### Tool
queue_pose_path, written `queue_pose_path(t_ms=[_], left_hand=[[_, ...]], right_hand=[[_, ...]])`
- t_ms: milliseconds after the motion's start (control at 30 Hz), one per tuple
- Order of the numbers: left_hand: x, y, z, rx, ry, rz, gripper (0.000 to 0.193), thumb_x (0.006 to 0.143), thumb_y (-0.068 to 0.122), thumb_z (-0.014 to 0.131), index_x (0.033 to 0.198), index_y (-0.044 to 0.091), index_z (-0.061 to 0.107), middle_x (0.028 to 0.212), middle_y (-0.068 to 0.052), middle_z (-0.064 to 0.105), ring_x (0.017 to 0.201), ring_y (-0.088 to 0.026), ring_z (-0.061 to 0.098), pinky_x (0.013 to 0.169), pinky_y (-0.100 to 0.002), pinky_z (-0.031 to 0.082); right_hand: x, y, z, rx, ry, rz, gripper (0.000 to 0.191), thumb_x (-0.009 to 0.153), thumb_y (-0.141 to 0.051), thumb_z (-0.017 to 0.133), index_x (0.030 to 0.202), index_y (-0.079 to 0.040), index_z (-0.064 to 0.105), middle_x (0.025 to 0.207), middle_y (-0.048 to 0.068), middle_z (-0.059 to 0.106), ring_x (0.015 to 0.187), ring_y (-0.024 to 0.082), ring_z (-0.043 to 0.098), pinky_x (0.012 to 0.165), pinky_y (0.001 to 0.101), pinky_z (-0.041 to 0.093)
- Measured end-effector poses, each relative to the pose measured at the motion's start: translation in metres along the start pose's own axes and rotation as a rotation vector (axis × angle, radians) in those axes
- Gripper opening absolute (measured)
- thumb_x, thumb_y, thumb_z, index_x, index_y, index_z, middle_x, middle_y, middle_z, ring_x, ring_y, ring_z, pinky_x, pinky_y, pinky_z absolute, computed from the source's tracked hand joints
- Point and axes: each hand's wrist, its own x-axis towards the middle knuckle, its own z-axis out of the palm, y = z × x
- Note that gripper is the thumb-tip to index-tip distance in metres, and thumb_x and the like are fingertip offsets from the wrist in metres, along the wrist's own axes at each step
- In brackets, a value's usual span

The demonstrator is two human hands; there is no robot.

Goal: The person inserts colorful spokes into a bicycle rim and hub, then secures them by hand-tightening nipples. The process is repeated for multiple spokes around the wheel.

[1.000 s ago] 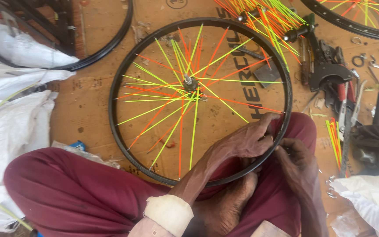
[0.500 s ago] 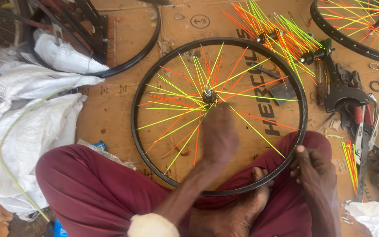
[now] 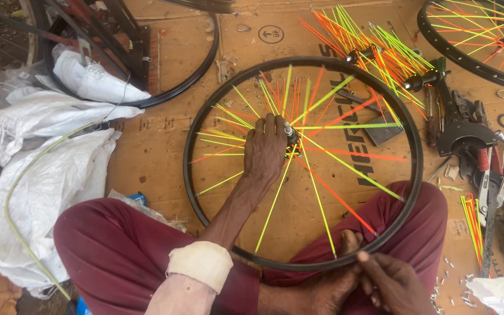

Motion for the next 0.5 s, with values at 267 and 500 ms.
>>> queue_pose_path(t_ms=[267, 500], left_hand=[[0.011, 0.031, 0.018, 0.216, 0.285, 0.041, 0.021, 0.091, 0.022, 0.067, 0.106, 0.008, 0.064, 0.103, -0.007, 0.059, 0.103, -0.022, 0.06, 0.095, -0.044, 0.048], [0.005, 0.024, 0.012, 0.135, 0.302, 0.011, 0.019, 0.099, 0.025, 0.067, 0.103, 0.007, 0.063, 0.099, -0.007, 0.059, 0.104, -0.025, 0.059, 0.094, -0.051, 0.046]], right_hand=[[0.022, 0.012, -0.009, 0.162, 0.169, -0.029, 0.046, 0.096, -0.045, 0.063, 0.088, -0.001, 0.071, 0.057, 0.007, 0.06, 0.042, 0.015, 0.05, 0.037, 0.028, 0.032], [0.025, -0.007, -0.011, 0.227, 0.246, -0.083, 0.038, 0.095, -0.035, 0.067, 0.088, 0.001, 0.072, 0.057, 0.008, 0.059, 0.042, 0.015, 0.048, 0.037, 0.0284, 0.029]])
